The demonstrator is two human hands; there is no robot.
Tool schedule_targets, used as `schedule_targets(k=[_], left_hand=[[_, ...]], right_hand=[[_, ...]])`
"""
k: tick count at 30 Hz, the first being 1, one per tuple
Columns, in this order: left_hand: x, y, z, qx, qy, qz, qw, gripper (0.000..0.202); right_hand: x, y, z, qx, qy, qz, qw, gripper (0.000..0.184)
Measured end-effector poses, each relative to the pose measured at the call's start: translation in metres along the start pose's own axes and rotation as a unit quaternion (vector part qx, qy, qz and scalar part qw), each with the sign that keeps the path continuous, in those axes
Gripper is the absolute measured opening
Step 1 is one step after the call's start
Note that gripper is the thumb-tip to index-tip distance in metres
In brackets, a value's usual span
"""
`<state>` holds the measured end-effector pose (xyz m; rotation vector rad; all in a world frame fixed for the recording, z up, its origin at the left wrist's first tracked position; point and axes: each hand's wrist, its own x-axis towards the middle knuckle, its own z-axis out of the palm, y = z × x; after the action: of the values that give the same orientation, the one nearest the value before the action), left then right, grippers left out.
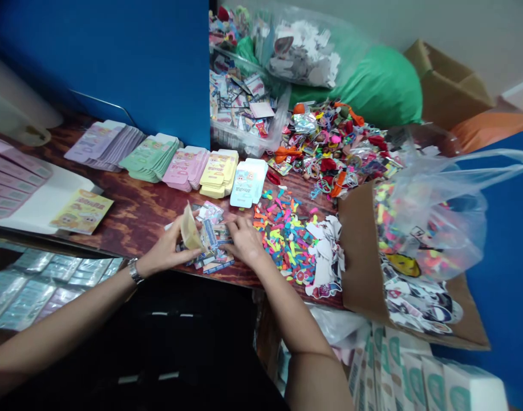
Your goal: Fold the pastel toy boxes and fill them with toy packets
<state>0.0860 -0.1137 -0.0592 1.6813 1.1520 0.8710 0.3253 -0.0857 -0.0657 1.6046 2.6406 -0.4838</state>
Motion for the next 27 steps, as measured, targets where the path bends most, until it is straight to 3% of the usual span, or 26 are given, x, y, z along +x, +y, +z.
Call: schedule_targets(k=[3,6,9,13,16,21,25,27], left_hand=[[-0.003,-0.008,0.011,0.041,-0.003,-0.015,0.999,0.087],[-0.003,-0.009,0.011,0.062,0.003,-0.015,0.998,0.086],[0.000,-0.006,0.007,0.095,0.037,-0.005,0.995,0.081],[0.006,-0.003,0.006,0.180,0.107,0.016,0.978,0.073],[0.009,-0.002,0.007,0.234,0.125,0.029,0.964,0.064],[0.011,0.004,0.012,0.304,0.109,0.112,0.940,0.052],[0.015,0.006,0.019,0.285,0.106,0.145,0.942,0.055],[0.017,0.004,0.020,0.274,0.107,0.135,0.946,0.060]], right_hand=[[0.001,-0.001,0.001,0.031,0.026,0.023,0.999,0.045],[-0.002,0.005,-0.010,0.096,0.058,0.040,0.993,0.020],[-0.014,0.013,-0.038,0.169,0.140,0.031,0.975,0.015],[-0.034,0.010,-0.082,0.241,0.288,0.014,0.927,0.013],[-0.038,-0.004,-0.097,0.187,0.310,-0.045,0.931,0.013],[-0.025,-0.028,-0.075,0.049,0.251,-0.088,0.963,0.022],[-0.020,-0.038,-0.054,0.078,0.228,-0.102,0.965,0.029],[-0.022,-0.027,-0.052,0.120,0.241,-0.114,0.956,0.032]])
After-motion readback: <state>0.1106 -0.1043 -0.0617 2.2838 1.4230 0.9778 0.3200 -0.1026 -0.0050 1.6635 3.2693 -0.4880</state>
